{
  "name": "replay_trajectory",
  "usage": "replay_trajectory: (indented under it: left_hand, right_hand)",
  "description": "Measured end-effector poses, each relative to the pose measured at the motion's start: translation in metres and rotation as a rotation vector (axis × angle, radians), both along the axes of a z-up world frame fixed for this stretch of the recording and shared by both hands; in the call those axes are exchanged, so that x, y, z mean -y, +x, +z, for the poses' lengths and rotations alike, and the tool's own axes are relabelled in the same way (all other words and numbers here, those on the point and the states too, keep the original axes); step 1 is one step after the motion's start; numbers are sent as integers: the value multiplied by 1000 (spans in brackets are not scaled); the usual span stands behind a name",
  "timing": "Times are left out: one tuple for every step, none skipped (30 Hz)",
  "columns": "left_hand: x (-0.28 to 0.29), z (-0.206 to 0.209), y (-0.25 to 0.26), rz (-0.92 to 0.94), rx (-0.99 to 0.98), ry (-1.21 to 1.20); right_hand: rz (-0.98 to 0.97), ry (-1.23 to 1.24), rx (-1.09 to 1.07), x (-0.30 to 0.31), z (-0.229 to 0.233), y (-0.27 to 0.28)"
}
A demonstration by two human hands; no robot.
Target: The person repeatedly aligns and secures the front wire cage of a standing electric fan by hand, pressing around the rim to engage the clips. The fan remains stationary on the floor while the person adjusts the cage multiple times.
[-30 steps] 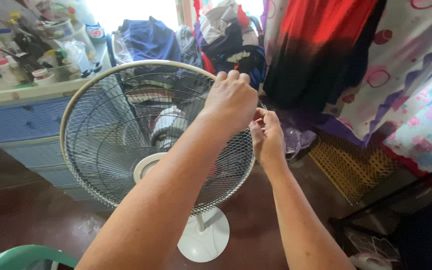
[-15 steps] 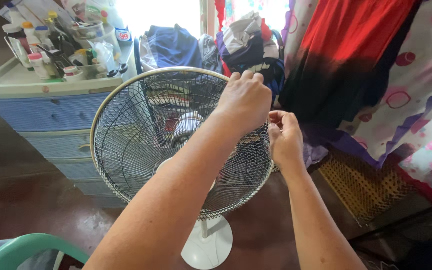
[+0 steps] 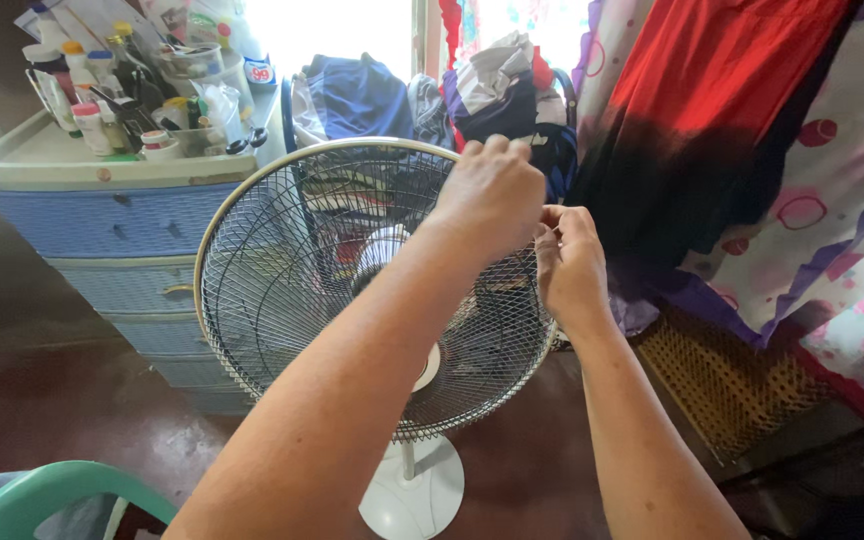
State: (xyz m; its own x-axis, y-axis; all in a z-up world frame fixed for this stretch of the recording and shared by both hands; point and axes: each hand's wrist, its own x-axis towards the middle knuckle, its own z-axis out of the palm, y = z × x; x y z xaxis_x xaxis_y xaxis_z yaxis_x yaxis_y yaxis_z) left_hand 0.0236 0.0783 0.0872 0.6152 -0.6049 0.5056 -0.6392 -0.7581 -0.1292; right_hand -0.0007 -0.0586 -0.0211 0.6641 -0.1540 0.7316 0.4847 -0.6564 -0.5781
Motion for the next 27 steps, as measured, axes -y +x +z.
replay_trajectory:
  left_hand:
    - [-3,1,1,-3,4,-23]
    - [-5,1,2,-2,8,-46]
    - [-5,1,3,-12,12,-45]
    - [-5,1,4,-20,18,-43]
    - [-5,1,5,-27,24,-42]
    - [-4,1,6,-31,13,-34]
    - [-4,0,8,-34,3,-27]
    - [-5,0,9,-37,-6,-19]
    - [-6,0,9,-53,16,-40]
    - [-7,0,9,-69,37,-61]
    - [-8,1,9,-85,59,-82]
    - [-9,2,9,-52,36,-58]
    - [-11,4,9,-20,14,-34]
    - [-15,7,9,13,-9,-9]
    - [-21,9,10,17,-5,-47]
    - [-28,12,11,20,-2,-84]
    - [-34,14,12,22,0,-121]
    - [-39,16,13,20,9,-135]
    - [-43,17,14,17,17,-149]
    - [-45,17,14,17,26,-162]
    - [-45,17,14,19,22,-154]
    - [-45,18,14,20,20,-146]
    - [-45,18,14,22,19,-138]
    - [-44,17,14,18,13,-145]
    - [-43,17,14,15,7,-151]
    - [-43,16,14,13,1,-158]
    - [-44,16,14,5,8,-160]
  right_hand:
    - [-6,5,-5,0,0,0]
    - [-9,9,-10,-1,1,1]
    - [-13,13,-15,-1,2,1]
    - [-8,15,-18,-2,5,3]
    - [-3,18,-20,-3,8,5]
    - [0,19,-24,-3,10,6]
    - [16,-13,24,-4,12,6]
    - [33,-44,73,-5,13,6]
    - [50,-75,122,-6,15,7]
    - [41,-58,86,-7,17,7]
    - [31,-40,50,-8,19,8]
    - [21,-23,16,-8,20,7]
    - [22,-27,15,-8,22,7]
    - [24,-30,14,-9,23,5]
    - [25,-33,13,-10,24,4]
    - [19,-37,17,-10,25,3]
    - [13,-40,20,-11,26,2]
    - [8,-44,23,-12,27,0]
    - [11,-40,16,-13,30,-1]
    - [15,-37,10,-14,32,-1]
    - [20,-33,4,-16,35,-1]
    - [28,-39,10,-19,38,0]
    - [36,-44,15,-23,41,1]
    - [43,-51,20,-25,44,2]
    - [48,-64,38,-27,46,3]
    - [55,-77,57,-29,48,5]
    - [62,-90,76,-30,49,6]
